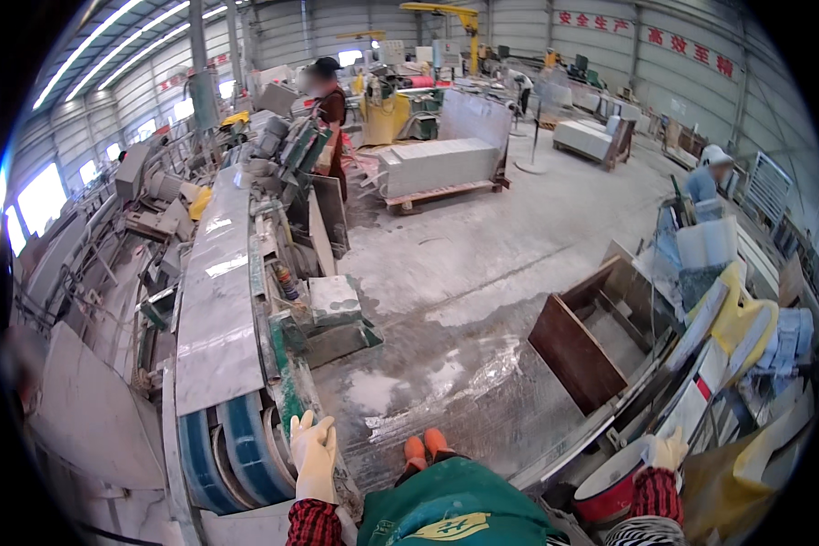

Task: The person repeatedly picks up rectangular stone slabs from a conveyor belt and places them into a wooden crate. The person handles the slabs one at a time, moving them from the moving belt to the stationary crate.

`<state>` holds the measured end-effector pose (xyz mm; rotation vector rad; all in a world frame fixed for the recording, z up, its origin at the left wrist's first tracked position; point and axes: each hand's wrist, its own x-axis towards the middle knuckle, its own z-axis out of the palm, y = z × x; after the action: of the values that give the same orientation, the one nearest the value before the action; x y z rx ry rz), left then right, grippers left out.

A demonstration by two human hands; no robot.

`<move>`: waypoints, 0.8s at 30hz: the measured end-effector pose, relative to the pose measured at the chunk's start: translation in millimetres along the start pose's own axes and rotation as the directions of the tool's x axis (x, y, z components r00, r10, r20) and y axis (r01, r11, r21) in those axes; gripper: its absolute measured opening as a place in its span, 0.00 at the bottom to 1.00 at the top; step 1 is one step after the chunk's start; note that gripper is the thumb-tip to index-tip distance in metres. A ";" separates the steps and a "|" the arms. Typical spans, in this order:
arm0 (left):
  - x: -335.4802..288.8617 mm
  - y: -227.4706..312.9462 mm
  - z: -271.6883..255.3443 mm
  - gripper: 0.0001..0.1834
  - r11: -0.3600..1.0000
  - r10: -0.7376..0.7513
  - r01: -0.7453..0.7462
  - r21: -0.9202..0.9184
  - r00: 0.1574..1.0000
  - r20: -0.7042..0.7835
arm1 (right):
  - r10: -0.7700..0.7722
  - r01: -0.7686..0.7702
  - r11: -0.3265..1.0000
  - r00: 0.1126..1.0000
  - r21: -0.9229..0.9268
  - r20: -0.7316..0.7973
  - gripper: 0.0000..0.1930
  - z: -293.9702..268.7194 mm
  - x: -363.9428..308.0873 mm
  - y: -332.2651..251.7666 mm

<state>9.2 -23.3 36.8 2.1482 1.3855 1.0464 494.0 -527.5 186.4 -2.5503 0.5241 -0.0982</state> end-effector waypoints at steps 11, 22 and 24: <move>36.5 167.1 17.6 0.25 0.207 -0.310 0.632 -0.747 0.766 0.563 | -0.669 0.547 0.650 0.741 0.527 0.057 0.51 50.3 -42.3 -62.1; -1.9 235.1 -40.8 0.24 -0.305 -0.278 0.275 -0.912 0.890 0.361 | -0.736 0.639 -0.485 -0.667 0.597 0.117 0.41 34.4 -314.4 -267.6; -0.9 204.1 -65.8 0.24 -0.232 -0.322 0.188 -0.954 0.911 0.258 | -0.649 0.447 -0.654 -0.746 0.610 -0.149 0.39 40.5 -341.5 -279.8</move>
<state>84.3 -119.8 213.0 0.4618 0.4121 1.3066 283.0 -156.7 307.3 -1.1451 -2.3201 -0.0477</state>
